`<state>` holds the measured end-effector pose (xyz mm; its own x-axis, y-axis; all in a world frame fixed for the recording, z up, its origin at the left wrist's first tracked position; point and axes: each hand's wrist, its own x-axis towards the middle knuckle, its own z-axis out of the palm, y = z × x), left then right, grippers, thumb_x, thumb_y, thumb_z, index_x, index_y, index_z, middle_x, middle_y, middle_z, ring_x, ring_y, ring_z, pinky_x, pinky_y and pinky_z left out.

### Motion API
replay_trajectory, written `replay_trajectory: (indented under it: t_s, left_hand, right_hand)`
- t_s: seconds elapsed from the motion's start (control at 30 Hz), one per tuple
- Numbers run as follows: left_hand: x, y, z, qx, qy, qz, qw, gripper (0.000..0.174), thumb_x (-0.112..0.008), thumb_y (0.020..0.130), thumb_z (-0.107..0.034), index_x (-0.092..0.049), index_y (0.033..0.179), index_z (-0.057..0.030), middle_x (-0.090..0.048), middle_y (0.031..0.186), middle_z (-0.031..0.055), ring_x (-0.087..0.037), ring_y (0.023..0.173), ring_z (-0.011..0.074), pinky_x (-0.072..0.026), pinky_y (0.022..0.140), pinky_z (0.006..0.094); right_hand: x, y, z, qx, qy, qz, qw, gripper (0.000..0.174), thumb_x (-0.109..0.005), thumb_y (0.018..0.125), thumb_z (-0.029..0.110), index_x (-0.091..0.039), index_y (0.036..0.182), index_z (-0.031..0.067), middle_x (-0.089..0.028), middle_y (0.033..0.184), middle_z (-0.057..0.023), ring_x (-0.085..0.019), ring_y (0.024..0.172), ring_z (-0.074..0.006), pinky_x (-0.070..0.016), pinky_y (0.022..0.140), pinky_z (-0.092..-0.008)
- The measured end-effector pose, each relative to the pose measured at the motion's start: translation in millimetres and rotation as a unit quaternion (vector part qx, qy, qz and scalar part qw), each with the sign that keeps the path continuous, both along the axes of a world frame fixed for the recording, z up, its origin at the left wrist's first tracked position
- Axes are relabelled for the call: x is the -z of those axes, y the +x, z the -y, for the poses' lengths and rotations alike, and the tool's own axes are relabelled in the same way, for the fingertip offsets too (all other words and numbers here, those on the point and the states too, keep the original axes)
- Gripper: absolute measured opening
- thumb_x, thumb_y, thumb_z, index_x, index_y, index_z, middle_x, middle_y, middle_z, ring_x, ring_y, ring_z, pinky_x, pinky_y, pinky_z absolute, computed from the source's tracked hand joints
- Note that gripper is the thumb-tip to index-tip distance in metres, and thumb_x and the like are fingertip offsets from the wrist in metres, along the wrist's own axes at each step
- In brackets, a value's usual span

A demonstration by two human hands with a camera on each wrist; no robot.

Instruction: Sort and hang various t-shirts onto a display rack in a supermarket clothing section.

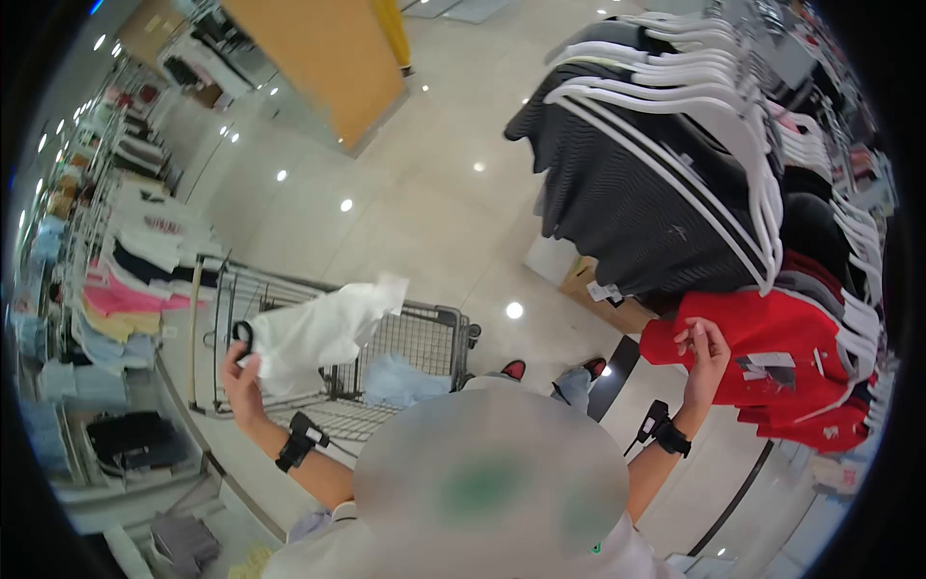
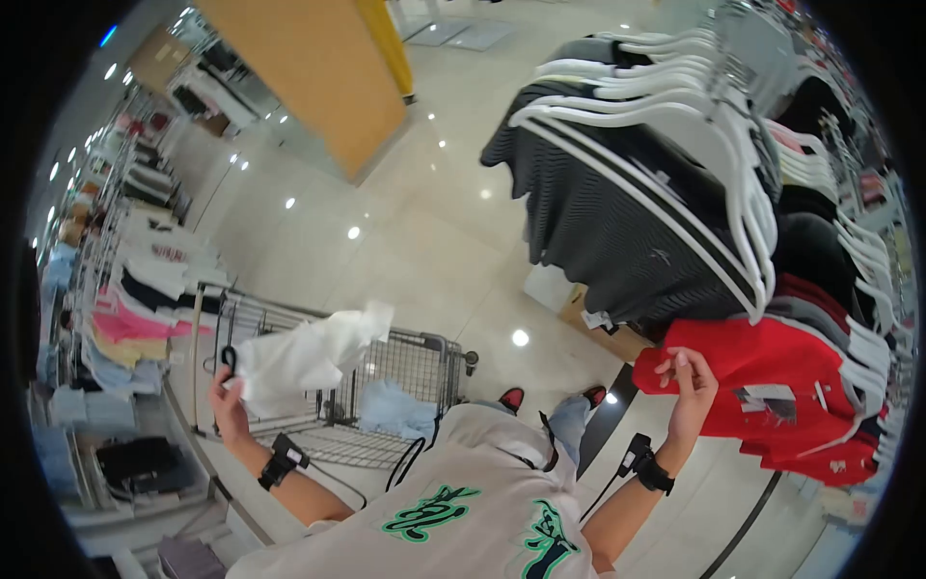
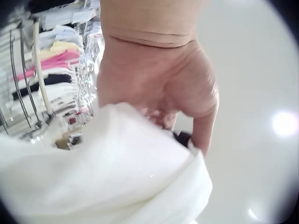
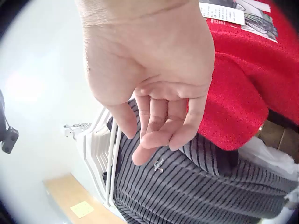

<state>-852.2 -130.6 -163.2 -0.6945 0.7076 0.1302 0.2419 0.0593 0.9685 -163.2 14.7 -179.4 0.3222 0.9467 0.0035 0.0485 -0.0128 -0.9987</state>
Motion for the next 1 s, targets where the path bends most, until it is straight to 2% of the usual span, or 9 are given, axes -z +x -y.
replay_trajectory:
  t_s: [0.07, 0.17, 0.27, 0.3, 0.37, 0.4, 0.47, 0.6, 1.0]
  left_hand:
    - [-1.0, 10.5, -13.1, 0.072, -0.33, -0.058, 0.939, 0.035, -0.081, 0.08, -0.016, -0.068, 0.108, -0.0001, -0.063, 0.093, 0.0003, -0.055, 0.081, 0.0106, -0.0451, 0.071, 0.027]
    - [111.5, -31.8, -27.0, 0.222, -0.599, -0.133, 0.758, 0.036, -0.085, 0.076, -0.028, -0.072, 0.091, 0.0022, -0.064, 0.069, 0.0067, -0.054, 0.055, 0.0139, -0.0421, 0.049, 0.035]
    - [221.2, -43.1, -34.6, 0.306, -0.639, -0.1, 0.698, 0.033, -0.081, 0.079, -0.028, -0.073, 0.097, -0.0015, -0.07, 0.074, 0.011, -0.065, 0.059, 0.0202, -0.05, 0.051, 0.0363]
    - [316.5, -80.4, -15.4, 0.309, -0.581, -0.117, 0.744, 0.037, -0.08, 0.081, -0.027, -0.072, 0.095, 0.0057, -0.072, 0.081, 0.0142, -0.066, 0.064, 0.0231, -0.0513, 0.058, 0.0401]
    - [300.0, 18.1, 29.7, 0.303, -0.588, 0.031, 0.749, 0.028, -0.066, 0.093, -0.026, -0.072, 0.107, -0.0031, -0.074, 0.094, 0.0098, -0.072, 0.083, 0.0214, -0.0542, 0.068, 0.0364]
    - [209.3, 46.5, -93.6, 0.316, -0.577, -0.052, 0.752, 0.03, -0.064, 0.095, -0.029, -0.071, 0.106, -0.0014, -0.074, 0.093, 0.0088, -0.071, 0.079, 0.0199, -0.0538, 0.07, 0.0344]
    - [205.8, 69.7, -136.8, 0.373, -0.469, -0.018, 0.8, 0.038, -0.067, 0.093, -0.03, -0.069, 0.104, 0.006, -0.073, 0.089, 0.0138, -0.07, 0.079, 0.0217, -0.0541, 0.073, 0.0364]
    - [128.0, 158.5, -236.9, 0.423, -0.273, -0.253, 0.826, 0.036, -0.067, 0.094, -0.031, -0.067, 0.111, 0.0011, -0.072, 0.098, 0.0174, -0.07, 0.084, 0.0256, -0.0533, 0.075, 0.0353]
    - [-149.6, 353.1, -365.1, 0.372, 0.217, -0.253, 0.866, 0.019, -0.059, 0.099, -0.019, -0.068, 0.107, -0.0045, -0.069, 0.1, 0.0066, -0.065, 0.092, 0.0178, -0.0499, 0.078, 0.0312]
  right_hand:
    - [-18.6, 7.2, 5.3, 0.003, 0.033, 0.035, 0.999, 0.022, -0.059, 0.099, 0.017, -0.068, 0.101, -0.0033, -0.067, 0.076, -0.0078, -0.055, 0.065, -0.011, -0.0421, 0.062, -0.0238]
    - [-40.6, 25.4, 15.3, 0.016, 0.079, 0.021, 0.996, 0.02, -0.059, 0.098, 0.014, -0.067, 0.099, -0.0045, -0.066, 0.073, -0.0085, -0.058, 0.063, -0.0122, -0.043, 0.06, -0.0235]
    - [-61.1, 38.1, 18.0, 0.041, 0.147, -0.005, 0.988, 0.02, -0.057, 0.099, 0.013, -0.066, 0.099, -0.0049, -0.064, 0.072, -0.0091, -0.06, 0.062, -0.0126, -0.0425, 0.057, -0.0234]
    - [-70.6, 39.6, 17.2, 0.066, 0.15, 0.006, 0.986, 0.019, -0.057, 0.099, 0.012, -0.066, 0.1, -0.0044, -0.066, 0.074, -0.0094, -0.06, 0.064, -0.0123, -0.0434, 0.059, -0.0236]
    - [-91.3, 37.8, 13.4, 0.104, 0.162, 0.018, 0.981, 0.019, -0.056, 0.1, 0.012, -0.066, 0.102, -0.0039, -0.067, 0.077, -0.0097, -0.061, 0.066, -0.0121, -0.0443, 0.061, -0.0239]
    - [-101.9, 36.9, 10.7, 0.113, 0.177, 0.049, 0.977, 0.019, -0.056, 0.1, 0.012, -0.066, 0.104, -0.0033, -0.069, 0.083, -0.01, -0.062, 0.07, -0.0123, -0.0466, 0.066, -0.0245]
    - [-117.6, 36.3, -0.8, 0.124, 0.195, 0.084, 0.969, 0.019, -0.055, 0.101, 0.011, -0.066, 0.107, -0.0026, -0.071, 0.089, -0.0104, -0.063, 0.075, -0.0124, -0.0489, 0.07, -0.0252]
    - [-135.0, 44.9, -40.7, 0.105, 0.256, 0.119, 0.954, 0.021, -0.055, 0.1, 0.009, -0.067, 0.113, -0.0028, -0.071, 0.11, -0.0087, -0.063, 0.099, -0.0132, -0.0479, 0.091, -0.0275]
    - [-132.3, 41.6, -97.3, 0.088, 0.175, 0.23, 0.953, 0.014, -0.069, 0.089, 0.01, -0.071, 0.099, 0.0012, -0.07, 0.082, -0.0064, -0.055, 0.064, -0.0106, -0.0462, 0.063, -0.026]
